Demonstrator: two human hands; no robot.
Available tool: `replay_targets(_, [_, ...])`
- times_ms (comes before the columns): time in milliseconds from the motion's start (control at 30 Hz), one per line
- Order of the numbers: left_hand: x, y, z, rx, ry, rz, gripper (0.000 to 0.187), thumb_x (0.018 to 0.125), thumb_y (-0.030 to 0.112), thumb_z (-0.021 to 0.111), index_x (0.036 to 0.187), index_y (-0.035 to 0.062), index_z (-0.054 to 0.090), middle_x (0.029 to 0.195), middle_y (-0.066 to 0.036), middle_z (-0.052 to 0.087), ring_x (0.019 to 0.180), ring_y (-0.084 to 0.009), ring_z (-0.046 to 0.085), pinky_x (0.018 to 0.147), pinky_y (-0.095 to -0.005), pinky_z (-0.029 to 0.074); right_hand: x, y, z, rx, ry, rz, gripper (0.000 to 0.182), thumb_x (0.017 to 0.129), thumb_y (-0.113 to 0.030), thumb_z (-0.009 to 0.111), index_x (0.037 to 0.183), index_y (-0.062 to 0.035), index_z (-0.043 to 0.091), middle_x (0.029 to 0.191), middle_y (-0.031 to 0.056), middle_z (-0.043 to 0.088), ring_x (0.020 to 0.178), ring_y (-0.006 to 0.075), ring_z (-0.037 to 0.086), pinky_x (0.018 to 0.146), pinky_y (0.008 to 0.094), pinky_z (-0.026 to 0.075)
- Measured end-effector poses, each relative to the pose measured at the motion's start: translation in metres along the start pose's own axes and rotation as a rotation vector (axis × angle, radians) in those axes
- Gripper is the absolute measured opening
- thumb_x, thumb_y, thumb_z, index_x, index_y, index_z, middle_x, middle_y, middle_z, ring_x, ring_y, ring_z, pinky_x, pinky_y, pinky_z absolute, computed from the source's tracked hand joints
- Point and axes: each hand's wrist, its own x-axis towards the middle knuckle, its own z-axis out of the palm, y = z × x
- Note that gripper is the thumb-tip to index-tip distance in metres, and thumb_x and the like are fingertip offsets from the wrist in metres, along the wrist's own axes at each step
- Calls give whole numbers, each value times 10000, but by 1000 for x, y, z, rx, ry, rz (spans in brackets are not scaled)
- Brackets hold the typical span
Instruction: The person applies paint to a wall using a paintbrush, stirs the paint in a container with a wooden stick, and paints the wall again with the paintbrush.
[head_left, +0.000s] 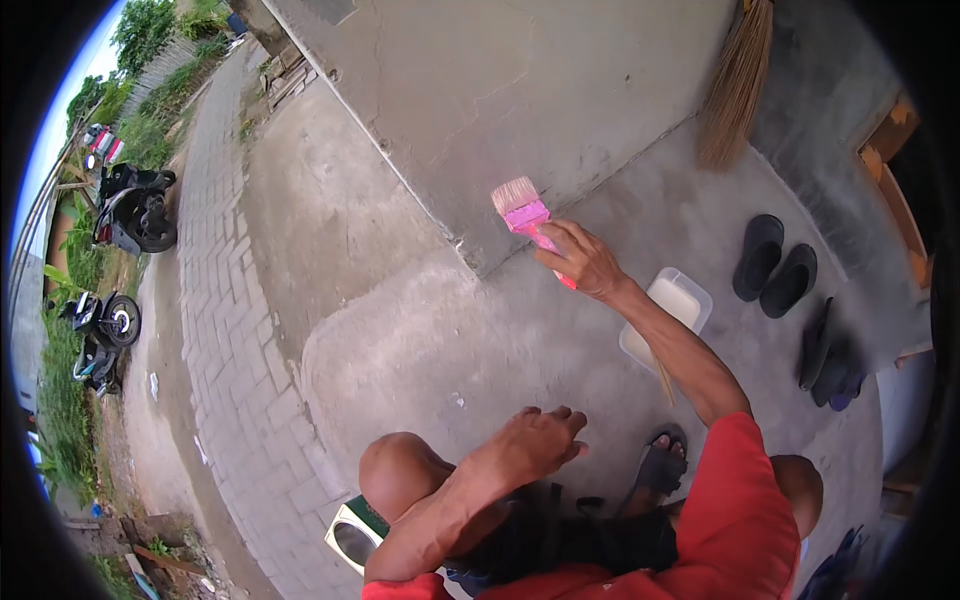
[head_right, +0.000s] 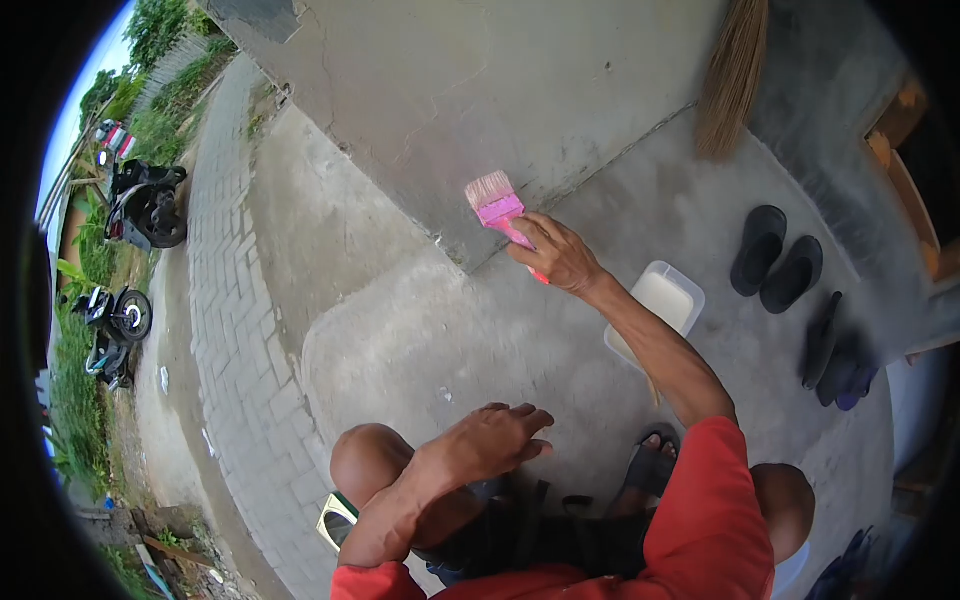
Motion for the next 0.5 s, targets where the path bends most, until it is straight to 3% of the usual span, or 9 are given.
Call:
replay_targets(133, [0,1,-3,-11,-9,-6,440,1016,340,589,1326,28,575,1257,-174,645,1165,-394,620,1043,-468,464,-47,-16,36,105,-116,121,200,784,-28,717,958,-116,673,1245,86,608,1155,267,620,920,367,595])
replay_targets(200, [-2,0,-3,-20,-18,-2,439,1015,337,590,1327,29,575,1258,-173,644,1176,-390,613,1047,-466,461,-67,-33,54,349,-71,361,261,811,16,710,1036,-116,694,1191,106,636,1081,306,633,825,351,593])
replay_targets(233, [-2,-1,-4,-17,0,17,440,1015,338,589,1327,29,575,1256,-171,643,1176,-386,612,1047,-463,460,-72,-41,62,344,-67,377,261,811,16,710,1036,-116,694,1191,106,636,1081,306,633,825,351,593])
replay_targets(300, [-2,-1,-2,-18,0,35,440,1015,338,588,1328,29,574,1255,-170,643,1175,-381,612,1048,-461,459,-83,-60,82,572,305,818,204,896,-5,680,1083,-87,692,1102,94,671,998,252,661,800,315,580])
replay_targets(333, [-1,-2,-1,-20,9,39,442,1016,342,584,1327,28,574,1252,-170,643,1169,-381,612,1047,-458,458,-86,-62,93,572,308,828,204,896,-5,680,1083,-87,692,1102,94,671,998,252,661,800,315,580])
replay_targets(400, [-1,-1,0,-24,2,37,444,1018,347,579,1326,27,573,1249,-171,643,1162,-382,613,1046,-454,457,-90,-65,114,1037,648,1424,169,940,-44,669,1108,-61,687,1037,59,688,946,169,665,793,290,563])
replay_targets(433, [-2,2,-2,-28,0,31,444,1020,350,574,1325,27,573,1246,-172,644,1159,-381,613,1045,-451,457,-87,-63,119,1083,751,1525,153,964,-77,673,1115,-56,687,1044,32,678,928,111,646,796,290,561])
replay_targets(500, [-1,2,-3,-30,-8,22,444,1022,353,569,1324,26,573,1243,-173,645,1156,-381,612,1044,-448,457,-82,-52,143,1007,831,1483,166,957,-62,675,1122,-57,687,1037,30,674,918,112,638,788,283,553])
